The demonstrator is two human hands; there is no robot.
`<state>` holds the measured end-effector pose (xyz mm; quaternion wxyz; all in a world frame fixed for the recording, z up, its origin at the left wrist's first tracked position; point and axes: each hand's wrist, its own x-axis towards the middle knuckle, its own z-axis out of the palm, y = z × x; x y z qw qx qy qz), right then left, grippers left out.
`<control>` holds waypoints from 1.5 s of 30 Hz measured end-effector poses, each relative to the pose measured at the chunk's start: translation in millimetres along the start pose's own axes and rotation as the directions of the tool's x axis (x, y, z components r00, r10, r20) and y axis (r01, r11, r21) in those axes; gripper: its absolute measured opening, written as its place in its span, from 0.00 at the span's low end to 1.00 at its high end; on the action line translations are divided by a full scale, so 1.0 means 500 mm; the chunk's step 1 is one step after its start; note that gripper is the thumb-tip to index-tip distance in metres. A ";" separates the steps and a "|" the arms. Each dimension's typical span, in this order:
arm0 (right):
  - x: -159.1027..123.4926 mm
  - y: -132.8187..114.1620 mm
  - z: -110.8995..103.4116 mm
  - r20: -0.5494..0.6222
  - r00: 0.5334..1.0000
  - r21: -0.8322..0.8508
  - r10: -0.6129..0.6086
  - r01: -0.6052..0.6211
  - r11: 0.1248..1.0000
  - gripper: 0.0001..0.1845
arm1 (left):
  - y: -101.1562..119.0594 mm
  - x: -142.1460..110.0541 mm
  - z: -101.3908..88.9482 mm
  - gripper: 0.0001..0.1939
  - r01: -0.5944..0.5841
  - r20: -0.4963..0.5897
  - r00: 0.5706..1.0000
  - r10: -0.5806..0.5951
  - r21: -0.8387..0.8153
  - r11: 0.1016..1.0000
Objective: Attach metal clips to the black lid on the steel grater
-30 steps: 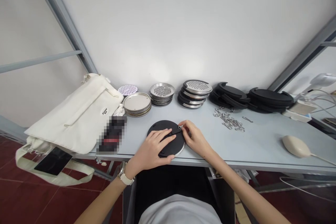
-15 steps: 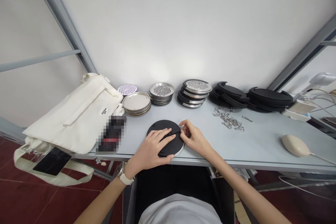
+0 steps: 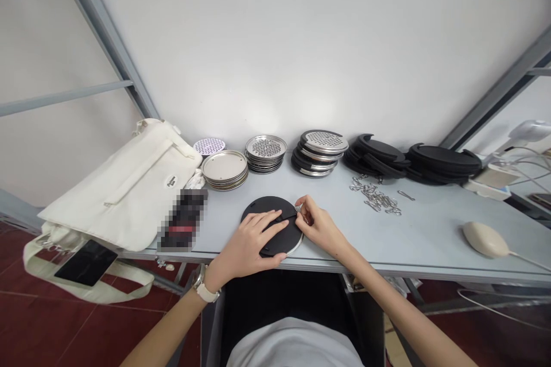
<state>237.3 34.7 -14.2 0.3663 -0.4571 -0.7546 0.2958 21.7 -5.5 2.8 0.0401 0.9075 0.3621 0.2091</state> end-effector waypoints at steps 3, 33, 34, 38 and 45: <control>0.000 0.001 0.001 0.011 1.000 0.005 0.008 -0.008 1.000 0.09 | -0.001 0.000 0.000 0.30 0.003 0.002 1.000 -0.003 0.001 1.000; -0.004 -0.007 0.005 -0.064 0.998 0.001 0.000 0.000 1.000 0.09 | -0.001 -0.001 0.005 0.31 0.006 -0.003 1.000 -0.006 -0.008 1.000; -0.003 -0.008 0.005 -0.083 0.997 -0.002 -0.004 0.004 1.000 0.10 | -0.001 -0.001 0.005 0.31 0.008 0.001 1.000 -0.008 -0.009 1.000; -0.001 -0.005 0.005 -0.143 0.989 -0.025 -0.039 0.036 0.999 0.11 | 0.000 -0.001 0.003 0.31 0.020 0.013 1.000 -0.020 -0.010 1.000; 0.000 0.005 0.002 -0.175 0.983 -0.062 -0.062 0.052 0.997 0.10 | 0.000 -0.001 0.002 0.31 0.007 0.005 1.000 -0.007 0.009 1.000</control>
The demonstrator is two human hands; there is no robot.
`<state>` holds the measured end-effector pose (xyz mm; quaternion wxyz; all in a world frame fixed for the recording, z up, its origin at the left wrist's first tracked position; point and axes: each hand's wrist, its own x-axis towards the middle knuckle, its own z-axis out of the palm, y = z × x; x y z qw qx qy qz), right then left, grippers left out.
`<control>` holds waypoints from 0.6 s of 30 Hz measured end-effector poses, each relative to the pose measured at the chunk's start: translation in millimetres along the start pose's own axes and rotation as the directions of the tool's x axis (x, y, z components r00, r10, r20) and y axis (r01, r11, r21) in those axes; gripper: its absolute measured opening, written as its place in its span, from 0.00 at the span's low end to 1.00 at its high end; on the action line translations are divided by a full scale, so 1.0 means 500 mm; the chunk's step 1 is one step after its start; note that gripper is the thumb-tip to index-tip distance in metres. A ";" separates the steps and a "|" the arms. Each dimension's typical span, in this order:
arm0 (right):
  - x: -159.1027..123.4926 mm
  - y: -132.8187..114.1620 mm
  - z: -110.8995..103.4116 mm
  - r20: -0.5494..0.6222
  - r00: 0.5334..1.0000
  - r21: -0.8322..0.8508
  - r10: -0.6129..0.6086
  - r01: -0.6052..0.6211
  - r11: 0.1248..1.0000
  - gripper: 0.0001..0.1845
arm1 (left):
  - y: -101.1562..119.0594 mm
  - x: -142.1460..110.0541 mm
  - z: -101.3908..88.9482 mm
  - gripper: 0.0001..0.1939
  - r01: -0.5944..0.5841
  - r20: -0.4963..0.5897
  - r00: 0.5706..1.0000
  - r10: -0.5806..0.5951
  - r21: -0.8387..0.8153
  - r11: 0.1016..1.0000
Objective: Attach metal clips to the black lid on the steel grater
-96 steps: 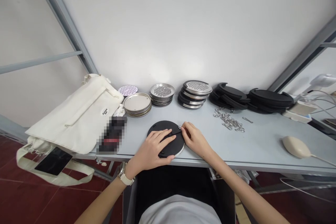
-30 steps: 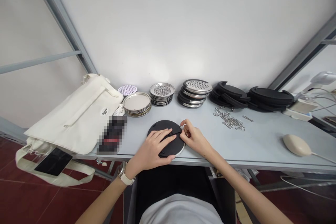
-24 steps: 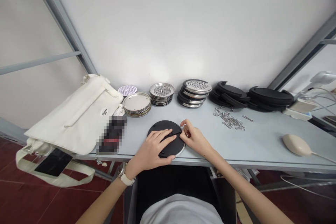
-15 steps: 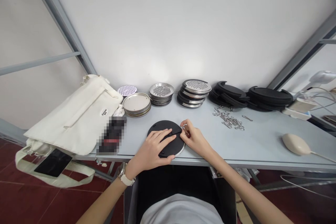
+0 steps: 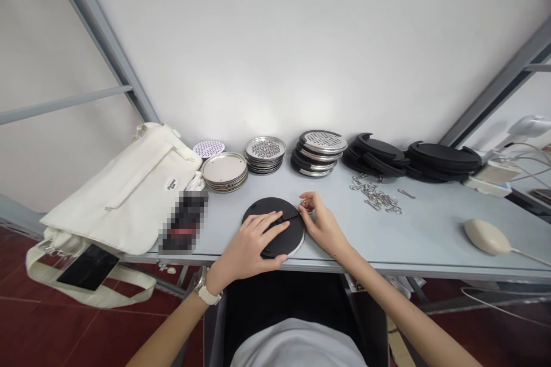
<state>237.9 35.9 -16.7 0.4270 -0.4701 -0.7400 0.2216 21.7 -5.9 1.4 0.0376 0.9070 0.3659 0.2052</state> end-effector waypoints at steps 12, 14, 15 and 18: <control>-0.002 -0.008 -0.009 -0.028 0.999 0.049 -0.016 0.018 0.999 0.07 | 0.000 0.001 0.001 0.31 0.013 0.014 1.000 -0.013 0.001 1.000; 0.000 -0.012 -0.011 0.003 0.997 0.017 -0.074 0.074 0.997 0.08 | 0.000 0.000 0.001 0.31 0.012 0.012 1.000 -0.012 0.005 1.000; 0.000 -0.013 -0.012 0.020 0.995 0.002 -0.096 0.096 0.995 0.08 | 0.000 0.000 0.002 0.31 0.009 0.010 1.000 -0.009 0.007 1.000; 0.002 -0.016 -0.014 0.042 0.993 -0.026 -0.109 0.110 0.994 0.10 | -0.001 0.000 0.002 0.31 -0.004 -0.003 1.000 0.004 0.011 1.000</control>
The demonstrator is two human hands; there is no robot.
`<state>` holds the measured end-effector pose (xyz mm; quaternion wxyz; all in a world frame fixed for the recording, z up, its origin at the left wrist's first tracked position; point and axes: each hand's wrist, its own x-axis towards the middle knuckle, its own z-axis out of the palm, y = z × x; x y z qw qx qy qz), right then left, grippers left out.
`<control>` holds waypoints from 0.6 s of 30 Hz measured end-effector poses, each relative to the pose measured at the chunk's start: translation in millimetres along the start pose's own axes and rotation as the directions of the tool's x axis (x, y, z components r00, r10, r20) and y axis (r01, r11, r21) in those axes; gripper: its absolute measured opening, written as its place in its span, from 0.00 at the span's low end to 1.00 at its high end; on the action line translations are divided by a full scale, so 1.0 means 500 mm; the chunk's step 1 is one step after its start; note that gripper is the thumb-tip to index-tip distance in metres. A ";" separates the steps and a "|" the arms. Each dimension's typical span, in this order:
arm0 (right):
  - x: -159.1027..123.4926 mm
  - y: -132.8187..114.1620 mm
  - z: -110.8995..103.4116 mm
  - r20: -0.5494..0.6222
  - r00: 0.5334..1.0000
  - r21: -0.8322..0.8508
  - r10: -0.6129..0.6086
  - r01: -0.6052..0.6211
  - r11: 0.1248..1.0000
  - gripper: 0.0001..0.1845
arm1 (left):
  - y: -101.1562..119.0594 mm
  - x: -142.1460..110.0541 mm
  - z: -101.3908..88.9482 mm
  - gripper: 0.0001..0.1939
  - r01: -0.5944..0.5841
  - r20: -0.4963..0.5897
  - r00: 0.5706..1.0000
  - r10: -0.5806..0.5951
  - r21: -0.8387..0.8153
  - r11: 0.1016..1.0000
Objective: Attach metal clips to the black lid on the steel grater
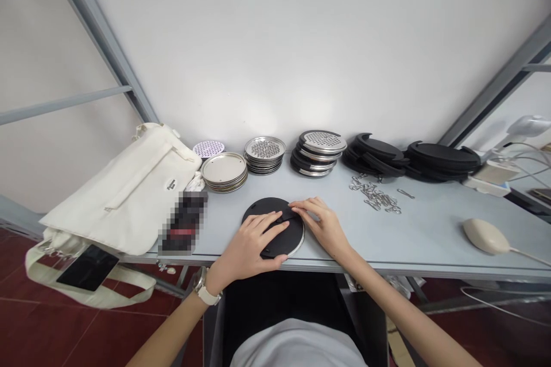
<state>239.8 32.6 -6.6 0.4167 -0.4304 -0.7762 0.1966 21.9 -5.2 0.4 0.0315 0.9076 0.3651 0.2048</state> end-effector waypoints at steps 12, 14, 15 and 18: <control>-0.002 0.019 0.008 -0.062 0.990 0.171 0.126 -0.114 0.979 0.12 | 0.003 0.002 -0.004 0.31 -0.001 0.000 1.000 0.001 -0.010 1.000; 0.000 0.021 0.008 -0.066 0.989 0.166 0.130 -0.117 0.979 0.09 | 0.003 0.002 -0.005 0.31 -0.002 0.000 1.000 0.002 -0.010 1.000; 0.001 0.021 0.007 -0.061 0.990 0.154 0.131 -0.120 0.981 0.08 | 0.003 0.002 -0.005 0.31 -0.003 0.000 1.000 0.003 -0.011 1.000; 0.003 0.021 0.007 -0.042 0.990 0.114 0.137 -0.132 0.985 0.09 | 0.002 0.002 -0.004 0.31 -0.003 0.001 1.000 0.003 -0.011 1.000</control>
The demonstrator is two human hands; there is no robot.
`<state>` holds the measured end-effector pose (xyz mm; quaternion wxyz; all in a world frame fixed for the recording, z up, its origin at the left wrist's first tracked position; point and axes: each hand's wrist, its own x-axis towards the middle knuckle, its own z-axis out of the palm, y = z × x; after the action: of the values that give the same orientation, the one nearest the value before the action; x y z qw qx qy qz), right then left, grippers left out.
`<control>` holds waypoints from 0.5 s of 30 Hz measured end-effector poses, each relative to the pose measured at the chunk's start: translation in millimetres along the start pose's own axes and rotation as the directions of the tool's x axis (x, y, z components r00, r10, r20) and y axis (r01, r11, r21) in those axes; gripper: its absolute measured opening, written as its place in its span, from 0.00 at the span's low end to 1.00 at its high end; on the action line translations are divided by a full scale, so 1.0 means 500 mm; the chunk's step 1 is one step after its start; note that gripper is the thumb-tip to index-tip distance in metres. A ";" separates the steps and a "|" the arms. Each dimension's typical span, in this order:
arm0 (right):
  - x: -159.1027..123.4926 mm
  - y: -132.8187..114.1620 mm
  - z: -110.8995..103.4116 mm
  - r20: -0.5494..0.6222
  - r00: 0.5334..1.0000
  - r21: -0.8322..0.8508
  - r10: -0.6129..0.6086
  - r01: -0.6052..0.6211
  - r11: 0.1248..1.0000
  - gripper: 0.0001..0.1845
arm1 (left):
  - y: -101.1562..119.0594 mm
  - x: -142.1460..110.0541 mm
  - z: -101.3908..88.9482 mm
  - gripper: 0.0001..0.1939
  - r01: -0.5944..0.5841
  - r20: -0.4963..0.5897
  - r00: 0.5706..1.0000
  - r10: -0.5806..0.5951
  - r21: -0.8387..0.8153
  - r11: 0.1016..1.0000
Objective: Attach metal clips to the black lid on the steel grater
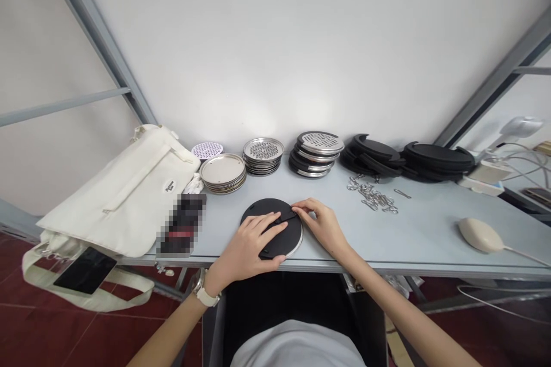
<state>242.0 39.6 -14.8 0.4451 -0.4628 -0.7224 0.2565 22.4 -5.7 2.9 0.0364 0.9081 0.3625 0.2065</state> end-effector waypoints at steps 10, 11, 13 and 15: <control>-0.002 -0.005 0.000 0.002 1.000 -0.017 0.023 -0.023 1.000 0.12 | -0.002 -0.001 0.002 0.31 0.015 0.011 1.000 -0.015 -0.001 1.000; -0.002 -0.004 0.000 0.000 1.000 -0.008 0.021 -0.021 1.000 0.12 | -0.001 -0.001 0.002 0.31 0.014 0.008 1.000 -0.014 -0.004 1.000; -0.001 -0.002 0.000 -0.005 1.000 0.010 0.015 -0.015 1.000 0.13 | -0.001 0.000 0.002 0.31 0.010 0.007 1.000 -0.010 -0.007 1.000; 0.001 0.000 0.002 -0.001 1.000 0.022 0.012 -0.012 1.000 0.13 | 0.000 0.000 0.001 0.31 0.010 0.012 1.000 -0.010 -0.009 1.000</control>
<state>240.8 40.1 -14.9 0.4491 -0.4622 -0.7166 0.2666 22.4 -5.5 2.4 0.0439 0.9073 0.3660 0.2023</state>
